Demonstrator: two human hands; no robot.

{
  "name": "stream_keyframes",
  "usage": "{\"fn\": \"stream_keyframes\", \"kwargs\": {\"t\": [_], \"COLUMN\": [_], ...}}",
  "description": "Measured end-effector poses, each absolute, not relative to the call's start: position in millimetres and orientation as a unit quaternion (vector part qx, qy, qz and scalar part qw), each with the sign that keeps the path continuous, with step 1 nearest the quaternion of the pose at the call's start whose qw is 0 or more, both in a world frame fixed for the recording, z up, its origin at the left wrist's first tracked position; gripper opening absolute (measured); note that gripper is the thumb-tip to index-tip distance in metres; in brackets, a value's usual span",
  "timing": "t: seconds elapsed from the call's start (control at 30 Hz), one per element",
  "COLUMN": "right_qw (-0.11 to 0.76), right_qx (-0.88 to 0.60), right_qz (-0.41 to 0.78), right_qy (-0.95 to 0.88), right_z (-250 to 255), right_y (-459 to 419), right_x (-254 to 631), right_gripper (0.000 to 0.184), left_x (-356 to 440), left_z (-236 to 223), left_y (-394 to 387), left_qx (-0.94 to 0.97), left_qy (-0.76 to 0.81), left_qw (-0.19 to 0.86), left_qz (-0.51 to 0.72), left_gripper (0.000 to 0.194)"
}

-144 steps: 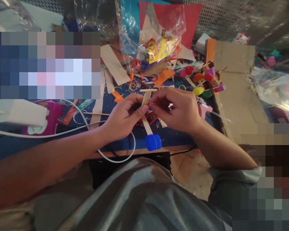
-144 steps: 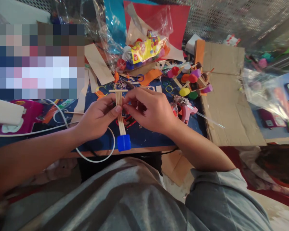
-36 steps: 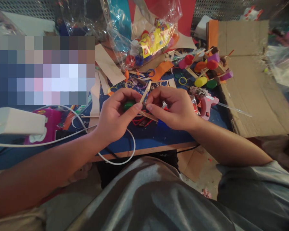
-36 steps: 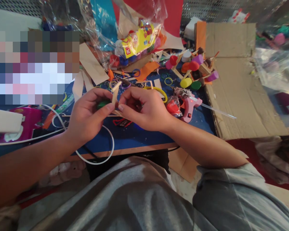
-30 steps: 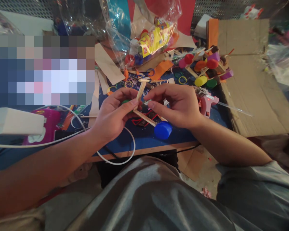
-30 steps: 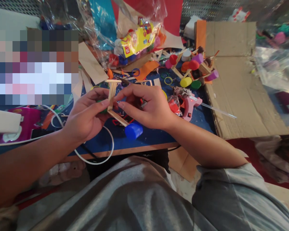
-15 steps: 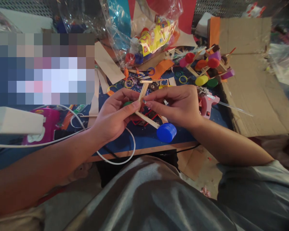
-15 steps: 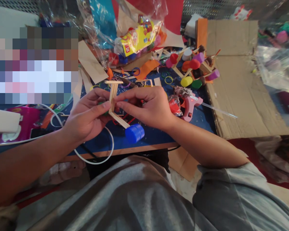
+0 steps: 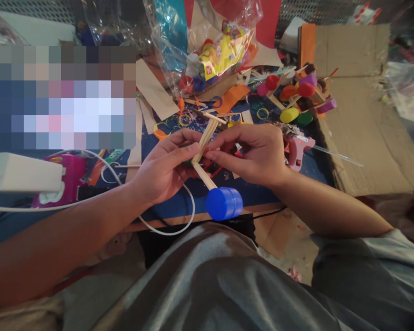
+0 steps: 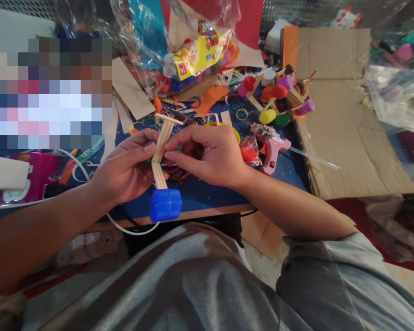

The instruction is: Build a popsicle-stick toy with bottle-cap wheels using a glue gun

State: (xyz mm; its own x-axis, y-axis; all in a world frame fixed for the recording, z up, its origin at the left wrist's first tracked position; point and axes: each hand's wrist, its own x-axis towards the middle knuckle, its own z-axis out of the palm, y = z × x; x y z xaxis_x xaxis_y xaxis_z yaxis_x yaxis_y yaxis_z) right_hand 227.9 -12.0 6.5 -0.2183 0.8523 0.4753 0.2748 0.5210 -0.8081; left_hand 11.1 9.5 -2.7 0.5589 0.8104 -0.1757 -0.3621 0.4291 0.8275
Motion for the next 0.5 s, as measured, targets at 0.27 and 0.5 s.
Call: {"fn": "stream_keyframes", "kwargs": {"t": [0.27,0.5], "right_qw": [0.525,0.500], "right_qx": [-0.337,-0.318], "right_qz": [0.193,0.096], "right_qy": [-0.757,-0.800], "right_z": [4,7], "right_y": [-11,-12], "right_x": [228,231], "right_gripper": [0.012,0.005], "left_x": [15,15], "left_z": [12,12], "left_y": [5,5], "left_qx": [0.348,0.365], "left_qy": [0.280,0.278], "left_qw": [0.818,0.816], "left_qz": [0.362,0.351], "left_gripper": [0.027,0.024]}}
